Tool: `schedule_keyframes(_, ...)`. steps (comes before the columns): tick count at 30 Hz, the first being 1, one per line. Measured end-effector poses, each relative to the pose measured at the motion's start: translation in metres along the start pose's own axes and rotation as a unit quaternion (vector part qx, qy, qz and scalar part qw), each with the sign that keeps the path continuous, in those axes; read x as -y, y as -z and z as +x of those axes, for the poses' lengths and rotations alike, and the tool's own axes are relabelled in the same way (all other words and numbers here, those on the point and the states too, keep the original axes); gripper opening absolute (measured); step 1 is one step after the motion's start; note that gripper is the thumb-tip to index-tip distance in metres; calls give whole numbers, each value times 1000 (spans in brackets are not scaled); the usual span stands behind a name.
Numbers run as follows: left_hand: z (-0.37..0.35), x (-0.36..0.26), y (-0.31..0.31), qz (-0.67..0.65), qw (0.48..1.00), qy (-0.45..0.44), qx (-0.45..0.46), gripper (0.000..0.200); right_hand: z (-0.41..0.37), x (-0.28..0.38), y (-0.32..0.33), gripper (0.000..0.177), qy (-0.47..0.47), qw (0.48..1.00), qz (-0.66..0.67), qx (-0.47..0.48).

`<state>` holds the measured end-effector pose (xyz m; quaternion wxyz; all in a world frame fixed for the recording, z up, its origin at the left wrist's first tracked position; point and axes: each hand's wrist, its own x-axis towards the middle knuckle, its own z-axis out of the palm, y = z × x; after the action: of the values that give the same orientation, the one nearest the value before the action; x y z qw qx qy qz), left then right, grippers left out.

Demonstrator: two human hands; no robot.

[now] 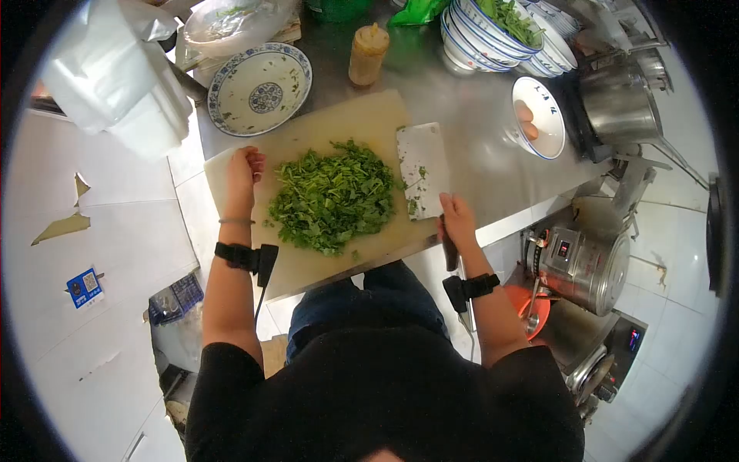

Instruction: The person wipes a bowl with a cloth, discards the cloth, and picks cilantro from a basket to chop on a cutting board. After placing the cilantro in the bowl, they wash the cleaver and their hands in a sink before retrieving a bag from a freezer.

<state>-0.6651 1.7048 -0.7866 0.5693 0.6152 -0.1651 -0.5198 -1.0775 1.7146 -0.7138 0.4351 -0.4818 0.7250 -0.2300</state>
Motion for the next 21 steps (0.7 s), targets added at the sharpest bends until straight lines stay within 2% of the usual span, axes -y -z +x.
schedule_keyframes(1, -6, -1, 1, 13, 1000, -2, 9, 28, 3, 0, -1, 33, 12, 1000, -15, 11)
schedule_keyframes(3, -35, 15, -20, 111, 976, -183, -49, 31, 11, -1, -5, 33, 25, 999, -29, 28)
schedule_keyframes(5, -89, 11, -52, 329, 901, -276, -65, 42, 16, -5, -14, 32, 104, 989, -99, 26)
schedule_keyframes(6, -103, 19, -64, 388, 858, -335, -25, 49, 16, 0, -18, 32, 103, 989, -97, 34)
schedule_keyframes(7, -113, 26, -72, 445, 807, -387, 14, 57, 12, 11, -23, 32, 51, 994, -64, 66)
schedule_keyframes(8, -122, 27, -80, 482, 782, -393, 38, 65, 9, 19, -31, 32, -2, 994, -33, 100)
schedule_keyframes(9, -127, 28, -87, 516, 755, -400, 64, 72, 7, 21, -38, 32, -4, 993, -33, 110)
schedule_keyframes(12, -127, 43, -107, 520, 752, -403, 38, 80, 11, 30, -53, 32, 38, 989, -70, 127)
schedule_keyframes(18, -122, 54, -117, 524, 759, -385, -8, 81, 7, 34, -80, 29, 92, 971, -136, 172)
schedule_keyframes(20, -121, 55, -117, 515, 768, -380, -16, 82, 15, 16, -86, 22, 51, 965, -50, 251)
schedule_keyframes(21, -121, 52, -118, 505, 775, -379, -21, 82, 16, 16, -86, 22, 52, 964, -52, 254)
